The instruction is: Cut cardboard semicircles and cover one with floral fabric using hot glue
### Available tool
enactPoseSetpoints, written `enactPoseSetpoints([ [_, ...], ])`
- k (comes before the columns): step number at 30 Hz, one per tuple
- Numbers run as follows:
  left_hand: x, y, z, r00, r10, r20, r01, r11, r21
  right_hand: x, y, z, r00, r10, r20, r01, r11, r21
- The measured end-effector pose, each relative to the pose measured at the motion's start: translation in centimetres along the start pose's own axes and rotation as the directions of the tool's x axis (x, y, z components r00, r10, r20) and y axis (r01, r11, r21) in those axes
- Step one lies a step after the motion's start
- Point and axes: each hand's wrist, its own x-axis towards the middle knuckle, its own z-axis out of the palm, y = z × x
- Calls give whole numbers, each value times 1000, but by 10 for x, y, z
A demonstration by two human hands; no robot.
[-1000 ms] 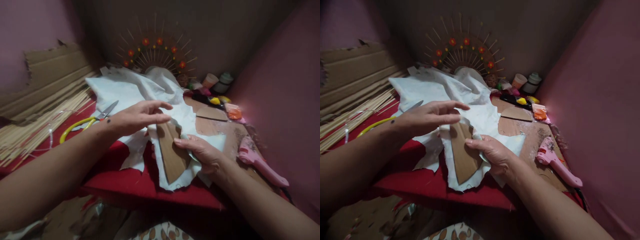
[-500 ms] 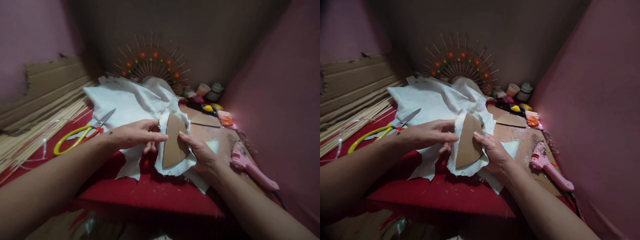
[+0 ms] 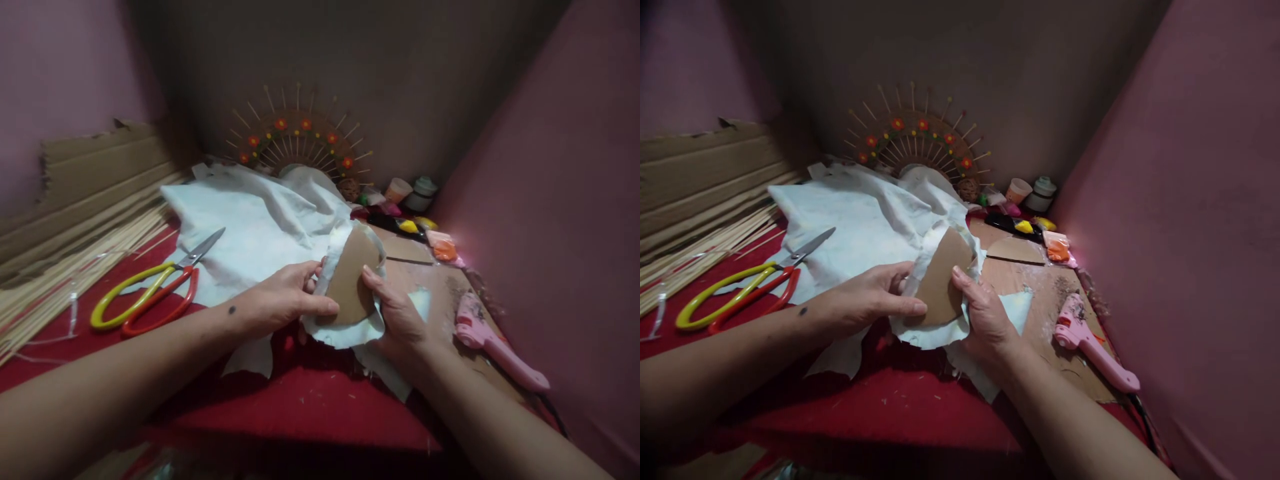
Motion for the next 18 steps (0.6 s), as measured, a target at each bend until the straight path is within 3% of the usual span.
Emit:
enactPoseSetpoints([
  [8,-3,0,3,997,64,-39,-65,997,-32,1,-1,-1,997,42,71,-45,998,46],
  [18,0,-4,-1,999,26,-41,-27,999,-35,4,4,-2,998,40,48,-44,996,77],
])
